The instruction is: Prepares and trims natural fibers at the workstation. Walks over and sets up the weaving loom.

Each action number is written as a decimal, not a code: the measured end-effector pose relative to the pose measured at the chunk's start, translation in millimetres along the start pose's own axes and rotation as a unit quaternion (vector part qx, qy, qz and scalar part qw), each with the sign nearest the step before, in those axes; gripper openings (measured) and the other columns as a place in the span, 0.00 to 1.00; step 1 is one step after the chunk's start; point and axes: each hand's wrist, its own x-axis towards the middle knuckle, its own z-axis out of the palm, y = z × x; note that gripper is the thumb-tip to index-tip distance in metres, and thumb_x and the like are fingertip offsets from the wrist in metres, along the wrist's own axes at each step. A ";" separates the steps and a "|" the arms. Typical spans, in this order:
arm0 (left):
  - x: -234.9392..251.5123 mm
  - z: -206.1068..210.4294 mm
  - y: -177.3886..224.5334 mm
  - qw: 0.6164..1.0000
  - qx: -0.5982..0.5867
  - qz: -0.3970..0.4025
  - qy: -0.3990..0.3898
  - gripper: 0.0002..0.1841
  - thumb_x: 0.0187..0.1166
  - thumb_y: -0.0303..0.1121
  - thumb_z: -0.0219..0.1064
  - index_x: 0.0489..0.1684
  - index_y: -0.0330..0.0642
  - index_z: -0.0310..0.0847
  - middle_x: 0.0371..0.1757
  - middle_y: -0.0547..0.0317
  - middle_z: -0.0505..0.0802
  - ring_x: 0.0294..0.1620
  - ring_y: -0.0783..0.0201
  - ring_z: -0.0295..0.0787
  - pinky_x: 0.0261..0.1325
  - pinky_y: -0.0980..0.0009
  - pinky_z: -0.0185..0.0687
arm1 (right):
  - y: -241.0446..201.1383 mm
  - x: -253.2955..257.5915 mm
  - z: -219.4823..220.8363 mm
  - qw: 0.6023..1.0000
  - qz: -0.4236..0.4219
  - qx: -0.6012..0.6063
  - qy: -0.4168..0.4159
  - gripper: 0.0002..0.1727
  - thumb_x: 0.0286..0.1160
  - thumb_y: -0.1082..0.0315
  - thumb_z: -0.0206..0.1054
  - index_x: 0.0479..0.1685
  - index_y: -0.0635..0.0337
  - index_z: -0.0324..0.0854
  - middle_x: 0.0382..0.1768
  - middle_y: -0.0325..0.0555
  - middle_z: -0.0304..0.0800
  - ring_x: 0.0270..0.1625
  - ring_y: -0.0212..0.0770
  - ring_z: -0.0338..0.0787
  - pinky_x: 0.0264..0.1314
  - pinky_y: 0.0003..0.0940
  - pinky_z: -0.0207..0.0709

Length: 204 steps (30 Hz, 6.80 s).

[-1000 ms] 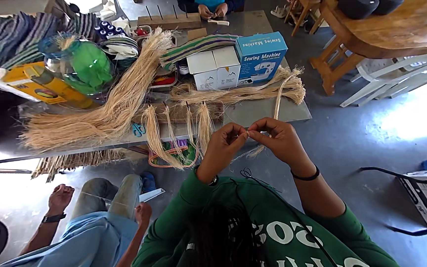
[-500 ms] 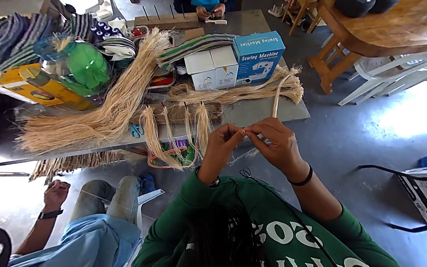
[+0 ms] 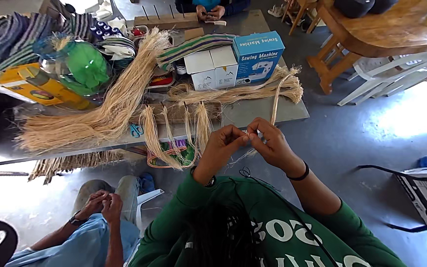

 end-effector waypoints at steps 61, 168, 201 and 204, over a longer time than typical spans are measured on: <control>7.9 28.8 -16.4 0.979 0.087 0.120 0.141 0.09 0.79 0.28 0.73 0.51 0.41 0.80 0.35 0.61 0.86 0.28 0.71 0.80 0.30 0.77 0.79 | -7.4 -0.2 12.4 0.940 0.192 0.252 0.125 0.09 0.89 0.65 0.55 0.46 0.53 0.82 0.35 0.34 0.81 0.37 0.26 0.80 0.44 0.22 0.76; 0.4 26.0 -13.9 0.968 0.119 0.158 0.155 0.06 0.79 0.29 0.73 0.47 0.41 0.86 0.32 0.63 0.84 0.23 0.73 0.71 0.23 0.79 0.67 | -17.3 -9.1 2.1 0.983 0.093 0.079 0.137 0.06 0.79 0.71 0.70 0.48 0.60 0.90 0.44 0.40 0.95 0.47 0.34 0.93 0.53 0.30 0.89; -3.3 29.0 -13.4 0.971 0.134 0.137 0.146 0.06 0.78 0.29 0.71 0.47 0.42 0.88 0.16 0.68 0.69 0.14 0.75 0.59 0.17 0.80 0.56 | -19.4 -11.3 -4.4 0.988 0.034 -0.044 0.144 0.04 0.77 0.68 0.73 0.43 0.56 0.93 0.43 0.35 0.95 0.52 0.33 0.91 0.64 0.37 0.82; -2.3 28.2 -13.7 0.974 0.127 0.128 0.134 0.05 0.79 0.29 0.71 0.48 0.44 0.87 0.18 0.66 0.73 0.14 0.74 0.62 0.17 0.79 0.59 | -19.4 -11.2 -6.1 0.989 0.031 -0.055 0.137 0.05 0.78 0.68 0.72 0.44 0.56 0.92 0.43 0.35 0.95 0.53 0.33 0.91 0.65 0.38 0.82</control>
